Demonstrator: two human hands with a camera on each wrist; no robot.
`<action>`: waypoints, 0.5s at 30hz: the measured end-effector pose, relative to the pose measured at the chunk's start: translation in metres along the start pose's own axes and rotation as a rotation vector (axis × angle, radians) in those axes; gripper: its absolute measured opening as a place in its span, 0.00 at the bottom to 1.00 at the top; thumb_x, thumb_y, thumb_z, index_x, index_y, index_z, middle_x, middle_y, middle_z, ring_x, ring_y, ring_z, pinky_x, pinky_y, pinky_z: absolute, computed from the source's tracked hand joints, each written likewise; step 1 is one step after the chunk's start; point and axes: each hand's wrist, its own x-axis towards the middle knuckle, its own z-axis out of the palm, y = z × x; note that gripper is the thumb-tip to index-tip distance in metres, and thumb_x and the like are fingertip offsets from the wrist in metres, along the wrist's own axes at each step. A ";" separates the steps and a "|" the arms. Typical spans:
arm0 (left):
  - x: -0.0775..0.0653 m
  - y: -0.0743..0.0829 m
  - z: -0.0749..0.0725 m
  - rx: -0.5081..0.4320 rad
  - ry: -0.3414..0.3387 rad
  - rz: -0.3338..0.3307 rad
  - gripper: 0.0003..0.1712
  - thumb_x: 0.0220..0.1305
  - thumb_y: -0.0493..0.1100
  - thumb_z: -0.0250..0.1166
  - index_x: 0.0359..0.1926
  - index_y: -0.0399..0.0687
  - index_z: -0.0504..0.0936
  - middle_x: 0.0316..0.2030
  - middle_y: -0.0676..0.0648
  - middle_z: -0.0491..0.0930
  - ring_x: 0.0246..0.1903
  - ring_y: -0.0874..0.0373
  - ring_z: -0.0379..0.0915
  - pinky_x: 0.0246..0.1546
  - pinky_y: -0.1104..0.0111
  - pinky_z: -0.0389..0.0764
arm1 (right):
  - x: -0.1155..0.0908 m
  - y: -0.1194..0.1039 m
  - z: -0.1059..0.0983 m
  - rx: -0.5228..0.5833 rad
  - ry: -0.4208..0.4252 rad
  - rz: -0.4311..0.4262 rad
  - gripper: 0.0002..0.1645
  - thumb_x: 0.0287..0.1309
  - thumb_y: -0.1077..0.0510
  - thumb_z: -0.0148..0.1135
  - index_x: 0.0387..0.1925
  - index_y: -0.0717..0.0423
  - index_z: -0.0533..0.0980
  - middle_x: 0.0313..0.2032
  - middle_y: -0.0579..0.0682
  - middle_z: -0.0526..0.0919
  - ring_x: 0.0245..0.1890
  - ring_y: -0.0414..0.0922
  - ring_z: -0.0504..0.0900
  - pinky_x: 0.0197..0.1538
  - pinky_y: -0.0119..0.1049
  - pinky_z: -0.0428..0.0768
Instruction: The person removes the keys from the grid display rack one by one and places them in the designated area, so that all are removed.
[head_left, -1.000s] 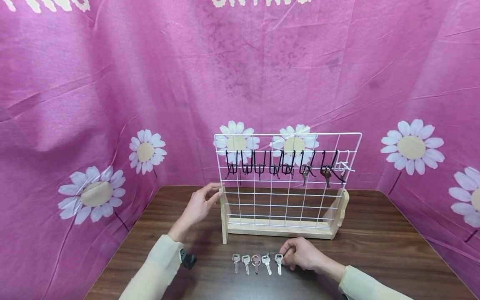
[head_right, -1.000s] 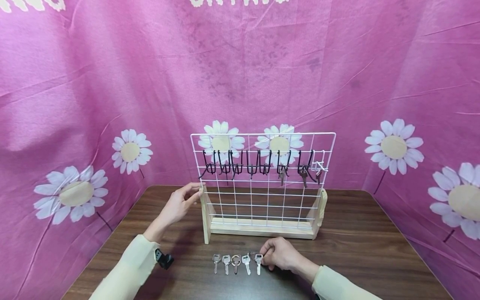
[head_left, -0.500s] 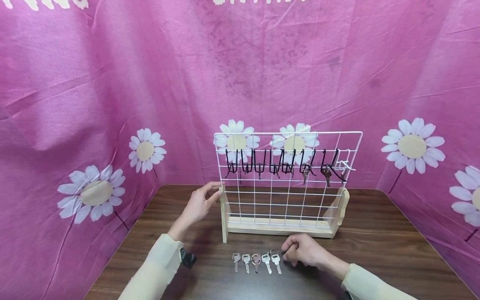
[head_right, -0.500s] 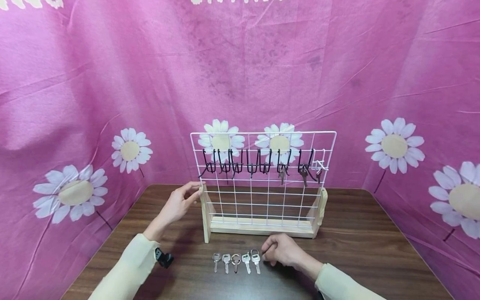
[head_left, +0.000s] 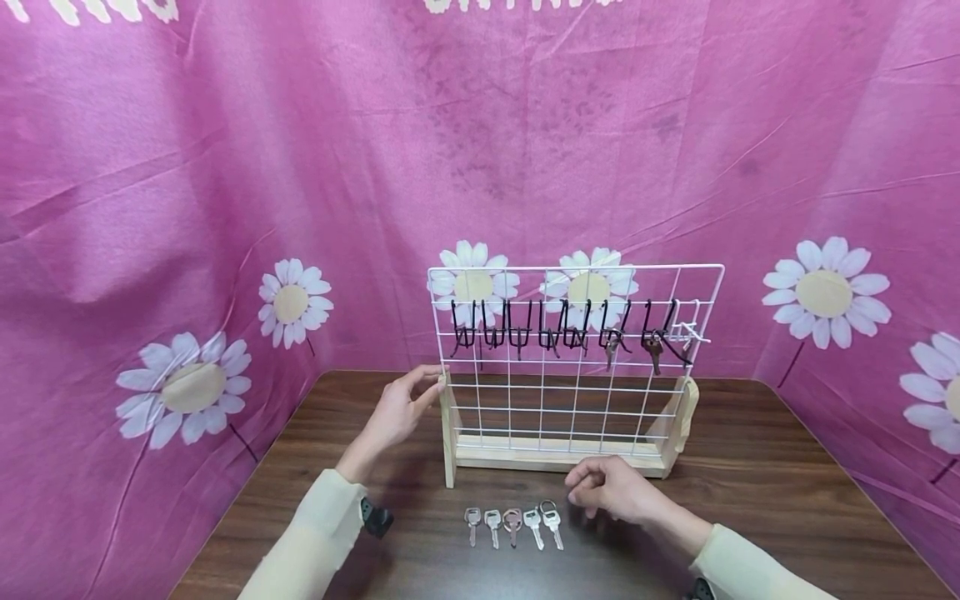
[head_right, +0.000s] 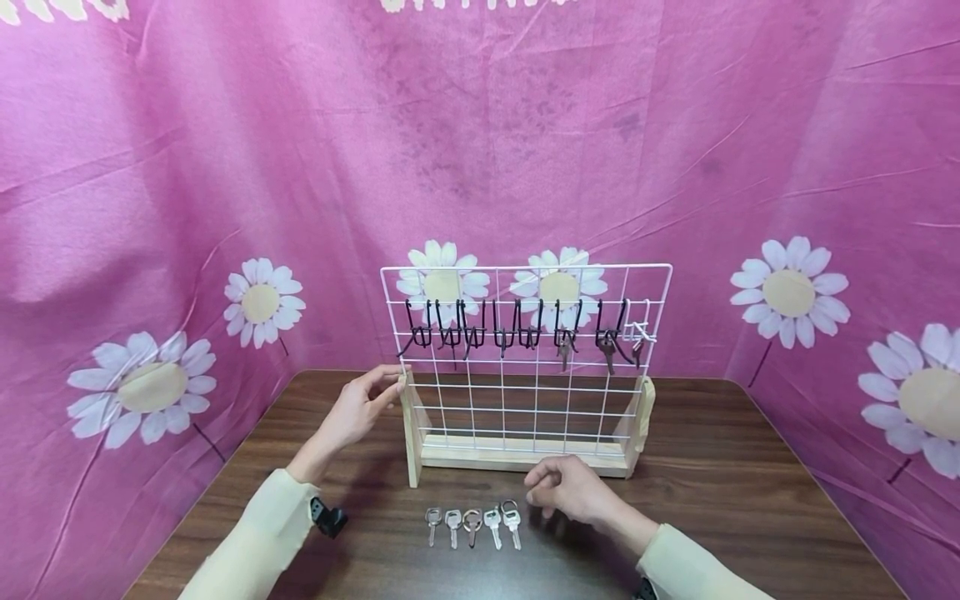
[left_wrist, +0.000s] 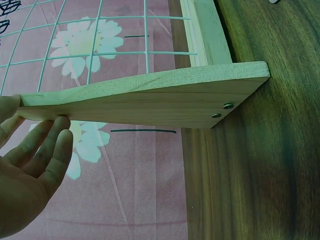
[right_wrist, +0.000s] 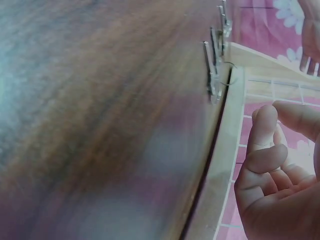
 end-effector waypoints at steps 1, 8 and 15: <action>0.000 0.000 0.000 0.001 0.001 0.000 0.17 0.71 0.46 0.62 0.59 0.53 0.81 0.50 0.45 0.87 0.27 0.62 0.82 0.26 0.71 0.80 | 0.000 -0.001 -0.001 0.000 0.002 -0.006 0.16 0.57 0.60 0.69 0.42 0.69 0.78 0.27 0.54 0.85 0.20 0.39 0.80 0.15 0.23 0.67; 0.000 -0.001 0.001 -0.010 -0.002 0.000 0.17 0.72 0.45 0.62 0.59 0.53 0.81 0.50 0.45 0.87 0.28 0.62 0.82 0.29 0.68 0.84 | 0.000 -0.008 -0.010 -0.034 0.018 -0.044 0.17 0.59 0.57 0.68 0.44 0.67 0.78 0.31 0.56 0.86 0.22 0.40 0.81 0.15 0.27 0.70; 0.000 -0.002 0.001 -0.012 -0.004 0.001 0.17 0.71 0.44 0.62 0.58 0.51 0.81 0.49 0.44 0.87 0.28 0.61 0.82 0.30 0.69 0.84 | 0.000 -0.015 -0.016 -0.023 0.050 -0.073 0.17 0.59 0.57 0.69 0.45 0.66 0.78 0.32 0.57 0.86 0.22 0.39 0.81 0.15 0.28 0.72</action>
